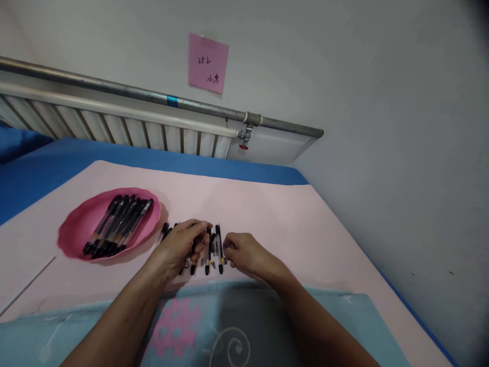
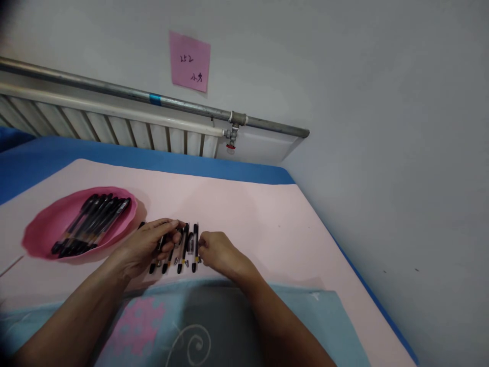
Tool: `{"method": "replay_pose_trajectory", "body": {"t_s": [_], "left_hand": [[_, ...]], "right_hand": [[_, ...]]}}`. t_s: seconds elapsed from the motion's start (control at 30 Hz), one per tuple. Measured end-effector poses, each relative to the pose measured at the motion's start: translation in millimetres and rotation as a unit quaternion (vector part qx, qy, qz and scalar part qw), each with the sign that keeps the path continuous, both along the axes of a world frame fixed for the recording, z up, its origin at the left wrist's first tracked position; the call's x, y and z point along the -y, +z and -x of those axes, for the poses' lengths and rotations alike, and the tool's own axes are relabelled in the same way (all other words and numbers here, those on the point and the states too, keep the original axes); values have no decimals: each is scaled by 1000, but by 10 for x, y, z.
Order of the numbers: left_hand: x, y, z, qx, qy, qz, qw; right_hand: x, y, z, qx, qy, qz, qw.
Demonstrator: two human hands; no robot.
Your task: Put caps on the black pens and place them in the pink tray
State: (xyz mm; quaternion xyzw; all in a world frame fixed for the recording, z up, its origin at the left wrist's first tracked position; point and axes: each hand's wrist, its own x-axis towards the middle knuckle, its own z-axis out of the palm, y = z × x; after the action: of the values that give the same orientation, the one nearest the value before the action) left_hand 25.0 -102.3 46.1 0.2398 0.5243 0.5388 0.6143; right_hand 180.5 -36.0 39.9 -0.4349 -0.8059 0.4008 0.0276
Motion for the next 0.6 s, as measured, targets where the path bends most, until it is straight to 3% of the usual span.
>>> {"method": "replay_pose_trajectory", "body": {"t_s": [0.13,0.27,0.33,0.47,0.6], "left_hand": [[-26,-32,-68,35,38,-9,999],[-36,-73,-243,58,70,-81,993],[-29,-91,-330,61,64,-97,991],[-19,-96,-372,66,56,-93,992],[-38,-66,-148,-26,105,-86,990]], "right_hand": [[10,71,7,-122,-52,16,991],[117,98,94,-233,-44,141,961],[174,67,148,-259,-47,157,952],[165,7,175,-266,-71,149,950],[-3,-25,87,-162,-129,103,973]]}}
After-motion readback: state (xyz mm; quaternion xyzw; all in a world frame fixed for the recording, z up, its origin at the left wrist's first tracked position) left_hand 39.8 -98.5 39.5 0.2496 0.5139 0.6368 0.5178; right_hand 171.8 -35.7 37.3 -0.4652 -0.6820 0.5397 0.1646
